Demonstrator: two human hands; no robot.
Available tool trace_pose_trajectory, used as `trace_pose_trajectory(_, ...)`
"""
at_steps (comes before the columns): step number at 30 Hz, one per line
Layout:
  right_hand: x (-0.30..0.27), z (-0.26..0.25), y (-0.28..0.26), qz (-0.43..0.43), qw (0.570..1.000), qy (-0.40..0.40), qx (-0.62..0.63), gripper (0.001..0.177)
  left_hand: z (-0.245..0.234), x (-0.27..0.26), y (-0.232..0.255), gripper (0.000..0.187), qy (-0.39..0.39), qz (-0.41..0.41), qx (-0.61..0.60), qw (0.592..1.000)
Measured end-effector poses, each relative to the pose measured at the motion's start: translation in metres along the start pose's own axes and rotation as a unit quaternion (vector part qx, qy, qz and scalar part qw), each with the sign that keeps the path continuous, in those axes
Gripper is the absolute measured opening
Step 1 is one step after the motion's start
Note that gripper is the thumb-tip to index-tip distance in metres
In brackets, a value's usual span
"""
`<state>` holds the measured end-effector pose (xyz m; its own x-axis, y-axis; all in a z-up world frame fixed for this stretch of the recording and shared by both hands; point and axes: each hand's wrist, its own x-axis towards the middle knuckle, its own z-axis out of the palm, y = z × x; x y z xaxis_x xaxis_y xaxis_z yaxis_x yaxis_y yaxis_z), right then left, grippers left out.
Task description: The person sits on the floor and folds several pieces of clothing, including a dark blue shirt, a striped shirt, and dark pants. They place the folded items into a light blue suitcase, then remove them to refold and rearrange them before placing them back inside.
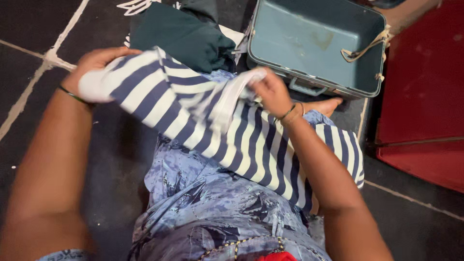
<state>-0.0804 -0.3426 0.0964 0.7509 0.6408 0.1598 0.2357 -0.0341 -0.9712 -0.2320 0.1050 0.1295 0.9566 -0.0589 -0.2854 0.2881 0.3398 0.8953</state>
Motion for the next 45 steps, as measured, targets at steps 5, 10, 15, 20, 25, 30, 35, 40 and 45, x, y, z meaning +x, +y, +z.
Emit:
trace_pose_trajectory(5,0.027,-0.032,0.042,0.283,0.916,0.181,0.219,0.013,0.013,-0.014,-0.099,0.112,0.010,-0.085,-0.221,0.972)
trace_pose_trajectory(10,0.042,-0.029,0.060,0.344,0.904,0.159,0.200,0.040,0.029,-0.015,-0.154,0.109,0.116,-0.121,-0.210,0.963)
trace_pose_trajectory(15,0.072,-0.024,0.038,0.313,0.940,0.130,0.032,0.019,0.048,-0.010,-0.120,0.055,0.155,-0.012,-0.187,0.970)
trace_pose_trajectory(20,0.112,-0.063,0.020,0.142,0.947,0.214,0.191,0.019,0.074,-0.060,-0.070,0.053,0.060,0.124,-0.313,0.940)
trace_pose_trajectory(25,0.117,-0.063,0.035,0.264,0.908,0.181,0.270,0.019,0.069,-0.045,-0.100,0.054,0.090,0.078,-0.356,0.927)
trace_pose_trajectory(30,0.104,-0.048,0.046,0.259,0.905,0.161,0.295,0.022,0.054,-0.030,-0.135,0.054,0.121,0.036,-0.374,0.919)
trace_pose_trajectory(35,0.084,-0.035,0.004,0.063,0.952,0.109,0.281,0.036,0.050,-0.027,-0.128,0.051,0.129,0.016,-0.346,0.929)
trace_pose_trajectory(40,-0.009,0.000,-0.043,-0.077,0.987,-0.141,0.025,0.029,0.039,-0.030,-0.124,0.046,0.219,-0.066,-0.235,0.945)
trace_pose_trajectory(45,-0.076,0.052,-0.066,-0.144,0.922,-0.171,-0.316,0.041,0.046,-0.022,-0.118,0.043,0.380,0.231,0.115,0.888)
